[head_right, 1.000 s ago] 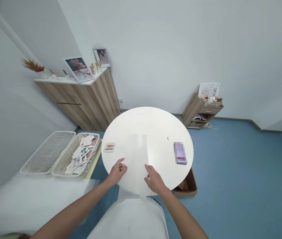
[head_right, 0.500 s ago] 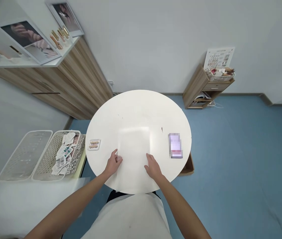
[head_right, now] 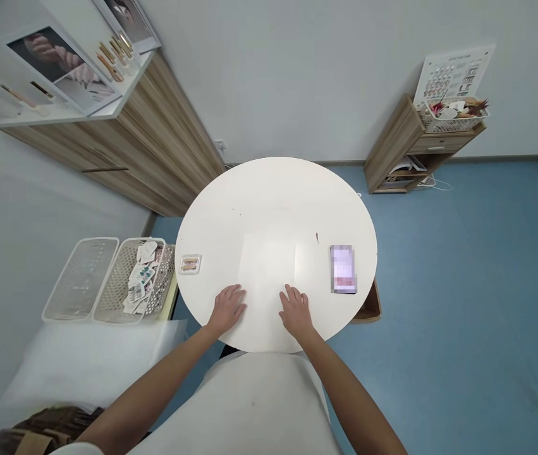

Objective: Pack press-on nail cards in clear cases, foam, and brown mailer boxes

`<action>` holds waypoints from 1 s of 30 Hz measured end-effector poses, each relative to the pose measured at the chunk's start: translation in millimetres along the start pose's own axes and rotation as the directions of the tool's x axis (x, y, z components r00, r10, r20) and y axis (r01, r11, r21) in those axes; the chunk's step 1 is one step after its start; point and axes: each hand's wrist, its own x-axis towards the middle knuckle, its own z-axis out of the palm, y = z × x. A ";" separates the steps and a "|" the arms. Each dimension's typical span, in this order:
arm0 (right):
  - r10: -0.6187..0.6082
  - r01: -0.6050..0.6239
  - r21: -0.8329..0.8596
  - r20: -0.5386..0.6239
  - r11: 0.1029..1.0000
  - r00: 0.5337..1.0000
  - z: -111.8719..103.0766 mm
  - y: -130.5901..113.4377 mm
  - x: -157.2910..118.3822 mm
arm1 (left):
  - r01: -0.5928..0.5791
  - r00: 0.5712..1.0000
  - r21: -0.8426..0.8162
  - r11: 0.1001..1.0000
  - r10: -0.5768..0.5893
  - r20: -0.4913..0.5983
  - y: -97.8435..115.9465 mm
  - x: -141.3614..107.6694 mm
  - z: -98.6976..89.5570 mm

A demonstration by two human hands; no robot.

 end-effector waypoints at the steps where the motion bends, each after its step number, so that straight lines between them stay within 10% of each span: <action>1: -0.010 0.010 -0.012 0.016 1.000 1.000 0.7 0.3 -1.6 | -0.037 0.998 0.020 0.999 0.036 0.055 -0.6 -4.7 -1.7; 16: 0.050 -0.034 -0.189 0.081 0.981 0.995 -8.0 -6.8 -0.9 | -0.165 0.983 -0.096 0.982 0.172 0.062 -18.4 -15.0 -2.7; 23: 0.090 -0.088 -0.143 0.007 0.986 0.996 -20.6 -47.3 -1.4 | -0.166 0.983 0.129 0.978 0.152 0.107 -57.6 -31.6 -56.4; 30: -0.009 0.009 0.042 0.013 0.999 1.000 -9.6 -108.9 40.8 | -0.052 0.998 0.016 0.999 0.052 -0.020 -123.3 -25.2 -100.0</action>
